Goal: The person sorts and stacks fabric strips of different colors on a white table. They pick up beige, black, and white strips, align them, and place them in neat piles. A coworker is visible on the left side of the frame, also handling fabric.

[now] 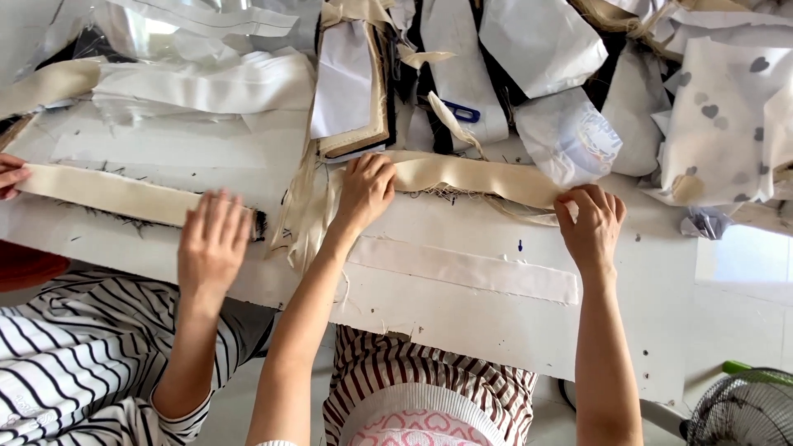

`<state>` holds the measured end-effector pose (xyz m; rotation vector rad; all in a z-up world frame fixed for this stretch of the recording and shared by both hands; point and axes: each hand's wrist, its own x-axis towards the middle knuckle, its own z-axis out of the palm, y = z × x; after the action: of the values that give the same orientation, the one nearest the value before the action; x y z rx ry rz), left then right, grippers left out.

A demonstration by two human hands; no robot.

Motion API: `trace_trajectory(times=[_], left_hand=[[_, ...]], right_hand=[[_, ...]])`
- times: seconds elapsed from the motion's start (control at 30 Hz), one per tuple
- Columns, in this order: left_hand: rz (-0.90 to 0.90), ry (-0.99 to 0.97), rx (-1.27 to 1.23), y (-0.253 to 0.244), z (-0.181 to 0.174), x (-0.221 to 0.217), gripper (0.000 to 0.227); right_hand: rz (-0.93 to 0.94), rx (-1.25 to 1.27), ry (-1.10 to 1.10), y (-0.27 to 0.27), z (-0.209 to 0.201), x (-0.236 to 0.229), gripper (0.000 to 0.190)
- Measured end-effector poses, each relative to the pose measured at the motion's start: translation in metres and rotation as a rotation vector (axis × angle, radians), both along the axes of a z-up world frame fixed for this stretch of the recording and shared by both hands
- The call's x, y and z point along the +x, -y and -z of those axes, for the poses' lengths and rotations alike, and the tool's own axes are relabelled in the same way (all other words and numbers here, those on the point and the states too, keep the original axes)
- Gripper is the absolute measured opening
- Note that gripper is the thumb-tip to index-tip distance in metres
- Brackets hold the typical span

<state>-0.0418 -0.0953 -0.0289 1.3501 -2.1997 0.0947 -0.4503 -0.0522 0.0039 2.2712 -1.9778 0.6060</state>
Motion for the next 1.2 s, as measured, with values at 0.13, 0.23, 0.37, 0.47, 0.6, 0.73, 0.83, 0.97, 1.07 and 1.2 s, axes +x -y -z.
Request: trace_trajectory(times=[0.13,0.23,0.37,0.47,0.6,0.73,0.83,0.97,1.07,1.2], left_hand=[[-0.054,-0.027,0.075,-0.006,-0.008,-0.007,0.044],[0.014,-0.058,0.008,-0.016,-0.018,-0.004,0.036],[0.151,-0.120,-0.117,-0.039,-0.035,-0.004,0.023],[0.170,-0.170,-0.097,-0.054,-0.049,-0.005,0.020],[0.192,-0.337,0.005,-0.063,-0.060,0.002,0.020],[0.160,-0.665,0.285,-0.080,-0.101,0.015,0.012],[0.134,-0.762,0.440,-0.090,-0.112,0.026,0.003],[0.145,-0.843,0.686,-0.098,-0.095,0.042,0.005],[0.146,-0.694,0.697,-0.101,-0.072,0.051,0.009],[0.079,-0.651,0.800,-0.105,-0.053,0.056,0.010]], right_hand=[[0.025,0.019,0.071,0.004,-0.012,0.003,0.030],[0.014,0.052,0.071,0.007,-0.019,0.005,0.045],[-0.027,0.010,0.022,0.011,-0.016,0.005,0.040],[-0.031,-0.086,0.082,0.007,-0.007,0.005,0.032],[-0.001,-0.145,0.112,-0.008,-0.002,-0.006,0.021],[-0.024,-0.091,0.380,-0.035,-0.043,-0.005,0.015],[0.080,0.070,0.624,-0.062,-0.057,-0.007,0.012],[0.262,0.207,0.897,-0.097,-0.032,-0.025,0.011],[0.296,0.290,0.962,-0.113,-0.007,-0.033,0.010],[0.312,0.372,0.938,-0.127,0.010,-0.032,0.011]])
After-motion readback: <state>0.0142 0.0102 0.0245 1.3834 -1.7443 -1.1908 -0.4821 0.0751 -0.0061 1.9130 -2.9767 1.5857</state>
